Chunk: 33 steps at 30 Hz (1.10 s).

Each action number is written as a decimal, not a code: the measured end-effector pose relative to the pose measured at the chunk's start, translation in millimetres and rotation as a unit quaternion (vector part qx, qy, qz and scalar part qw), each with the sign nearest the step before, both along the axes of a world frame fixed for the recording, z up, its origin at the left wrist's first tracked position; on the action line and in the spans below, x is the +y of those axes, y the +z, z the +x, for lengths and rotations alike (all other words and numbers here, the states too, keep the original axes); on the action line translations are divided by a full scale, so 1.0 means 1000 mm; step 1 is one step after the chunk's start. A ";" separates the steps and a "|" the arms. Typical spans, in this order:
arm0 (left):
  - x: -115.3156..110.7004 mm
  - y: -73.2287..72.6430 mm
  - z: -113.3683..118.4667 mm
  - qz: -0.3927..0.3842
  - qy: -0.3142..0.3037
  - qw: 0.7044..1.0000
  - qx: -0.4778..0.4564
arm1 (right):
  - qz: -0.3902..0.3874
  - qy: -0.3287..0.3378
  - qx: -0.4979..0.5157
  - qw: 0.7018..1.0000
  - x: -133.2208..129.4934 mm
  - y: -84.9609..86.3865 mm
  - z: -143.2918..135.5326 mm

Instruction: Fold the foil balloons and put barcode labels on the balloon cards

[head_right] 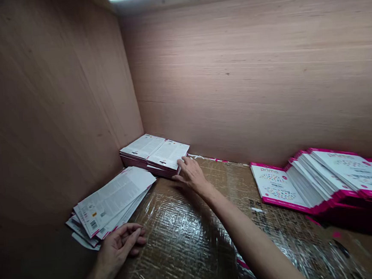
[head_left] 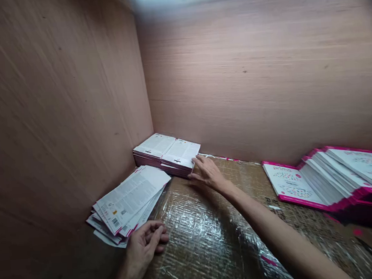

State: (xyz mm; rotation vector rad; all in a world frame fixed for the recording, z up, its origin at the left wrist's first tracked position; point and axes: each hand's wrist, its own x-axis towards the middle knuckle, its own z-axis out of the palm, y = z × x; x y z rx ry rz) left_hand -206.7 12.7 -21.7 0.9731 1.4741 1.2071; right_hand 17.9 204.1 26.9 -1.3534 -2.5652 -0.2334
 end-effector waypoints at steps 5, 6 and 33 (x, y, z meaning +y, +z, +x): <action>-0.002 -0.005 0.000 0.002 -0.010 1.000 -0.016 | -0.035 0.001 -0.054 0.998 0.032 0.030 -0.053; -0.003 -0.006 -0.001 0.003 -0.011 1.000 -0.017 | -0.040 0.004 -0.064 0.997 0.033 0.035 -0.052; -0.005 0.050 0.123 0.188 -0.219 0.958 -0.001 | -0.369 0.125 0.270 0.881 -0.178 0.116 0.141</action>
